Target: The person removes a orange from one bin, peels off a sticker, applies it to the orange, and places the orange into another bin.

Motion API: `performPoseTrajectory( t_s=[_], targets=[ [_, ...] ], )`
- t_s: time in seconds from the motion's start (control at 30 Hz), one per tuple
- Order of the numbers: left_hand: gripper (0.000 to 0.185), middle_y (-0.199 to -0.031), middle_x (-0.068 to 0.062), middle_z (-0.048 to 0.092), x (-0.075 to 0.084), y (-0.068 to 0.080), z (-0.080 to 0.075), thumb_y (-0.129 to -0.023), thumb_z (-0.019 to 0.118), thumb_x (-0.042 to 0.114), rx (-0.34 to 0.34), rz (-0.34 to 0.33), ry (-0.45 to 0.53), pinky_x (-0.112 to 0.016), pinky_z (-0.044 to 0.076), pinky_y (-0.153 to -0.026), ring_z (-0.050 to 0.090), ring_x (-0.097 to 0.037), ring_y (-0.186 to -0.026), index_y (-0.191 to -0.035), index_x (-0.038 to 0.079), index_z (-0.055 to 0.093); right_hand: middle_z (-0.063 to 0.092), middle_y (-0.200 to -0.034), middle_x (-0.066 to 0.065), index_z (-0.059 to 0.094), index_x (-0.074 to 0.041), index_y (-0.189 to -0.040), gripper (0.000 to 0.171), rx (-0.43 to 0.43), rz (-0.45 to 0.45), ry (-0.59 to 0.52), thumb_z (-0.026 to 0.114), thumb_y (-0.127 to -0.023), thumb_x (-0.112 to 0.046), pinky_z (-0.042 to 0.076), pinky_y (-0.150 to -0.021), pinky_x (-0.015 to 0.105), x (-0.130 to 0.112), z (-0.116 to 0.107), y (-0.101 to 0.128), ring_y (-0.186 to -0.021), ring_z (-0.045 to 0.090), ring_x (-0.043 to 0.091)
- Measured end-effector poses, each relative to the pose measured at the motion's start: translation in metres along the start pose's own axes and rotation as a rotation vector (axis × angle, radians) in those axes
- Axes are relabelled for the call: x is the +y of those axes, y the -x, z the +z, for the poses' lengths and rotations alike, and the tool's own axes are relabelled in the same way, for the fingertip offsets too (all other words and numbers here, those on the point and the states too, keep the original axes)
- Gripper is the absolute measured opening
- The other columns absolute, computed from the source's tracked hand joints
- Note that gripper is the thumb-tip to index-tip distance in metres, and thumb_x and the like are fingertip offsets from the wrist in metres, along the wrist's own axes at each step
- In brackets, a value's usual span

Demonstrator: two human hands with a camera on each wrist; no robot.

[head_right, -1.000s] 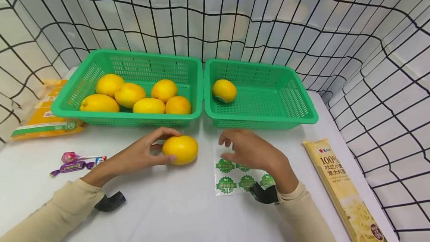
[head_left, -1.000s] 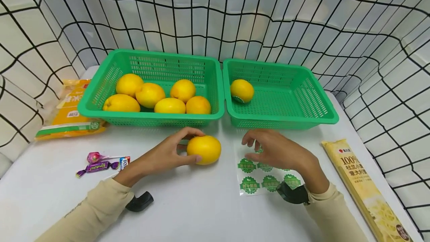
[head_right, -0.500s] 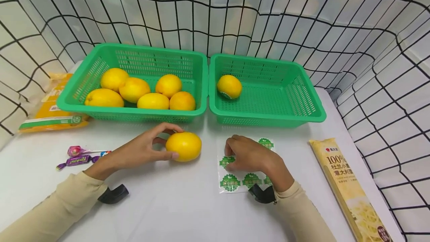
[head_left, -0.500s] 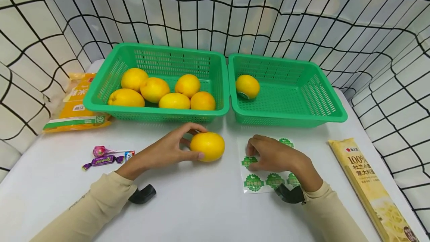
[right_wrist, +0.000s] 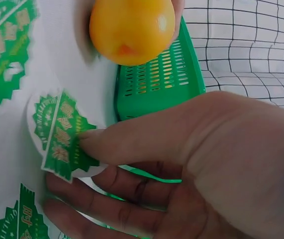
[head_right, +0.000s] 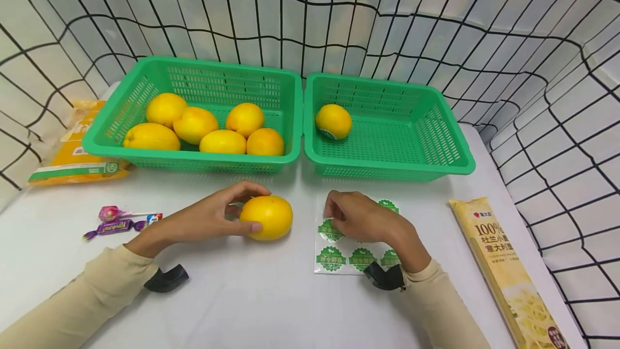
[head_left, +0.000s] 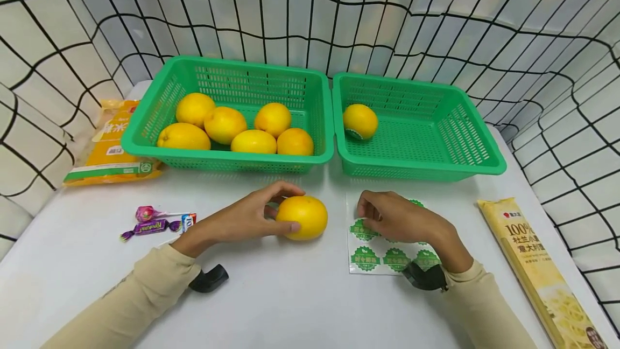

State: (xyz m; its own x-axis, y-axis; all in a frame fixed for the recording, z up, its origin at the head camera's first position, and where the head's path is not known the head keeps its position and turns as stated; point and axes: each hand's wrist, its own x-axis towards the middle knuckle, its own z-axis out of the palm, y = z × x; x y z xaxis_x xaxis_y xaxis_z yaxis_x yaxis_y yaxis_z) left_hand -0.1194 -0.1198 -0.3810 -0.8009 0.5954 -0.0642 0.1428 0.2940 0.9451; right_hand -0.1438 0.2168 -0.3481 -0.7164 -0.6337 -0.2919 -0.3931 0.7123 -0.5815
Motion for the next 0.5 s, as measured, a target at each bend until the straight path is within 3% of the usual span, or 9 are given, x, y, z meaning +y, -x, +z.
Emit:
performPoseTrajectory(
  t_s=[0.17, 0.3, 0.5],
  targets=[
    [0.061, -0.146, -0.001, 0.057, 0.000, 0.000, 0.007, -0.093, 0.084, 0.021, 0.035, 0.043, -0.006, -0.042, 0.054, -0.106, 0.054, -0.026, -0.128, -0.145, 0.016, 0.053, 0.065, -0.096, -0.003, 0.062, -0.011, -0.106, 0.008, 0.036, -0.038, -0.024, 0.065, -0.102, -0.005, 0.053, -0.079, 0.029, -0.001, -0.002, 0.001, -0.089, 0.060, 0.015],
    [0.062, -0.145, 0.000, 0.057, -0.001, -0.001, 0.013, -0.091, 0.086, 0.022, 0.072, 0.067, -0.014, -0.047, 0.051, -0.110, 0.053, -0.026, -0.130, -0.143, 0.016, 0.053, 0.066, -0.099, -0.002, 0.062, -0.011, -0.108, 0.006, 0.101, -0.122, -0.116, 0.065, -0.105, -0.008, 0.056, -0.083, 0.032, -0.009, -0.006, 0.003, -0.094, 0.064, 0.016],
    [0.066, -0.146, 0.003, 0.054, 0.001, -0.001, 0.014, -0.089, 0.090, 0.023, 0.056, 0.024, 0.021, -0.045, 0.053, -0.107, 0.054, -0.025, -0.130, -0.142, 0.023, 0.051, 0.069, -0.105, -0.002, 0.066, -0.013, -0.109, 0.010, 0.252, -0.295, -0.257, 0.071, -0.102, -0.007, 0.060, -0.085, 0.031, -0.036, 0.000, 0.000, -0.093, 0.068, 0.015]
  ],
)
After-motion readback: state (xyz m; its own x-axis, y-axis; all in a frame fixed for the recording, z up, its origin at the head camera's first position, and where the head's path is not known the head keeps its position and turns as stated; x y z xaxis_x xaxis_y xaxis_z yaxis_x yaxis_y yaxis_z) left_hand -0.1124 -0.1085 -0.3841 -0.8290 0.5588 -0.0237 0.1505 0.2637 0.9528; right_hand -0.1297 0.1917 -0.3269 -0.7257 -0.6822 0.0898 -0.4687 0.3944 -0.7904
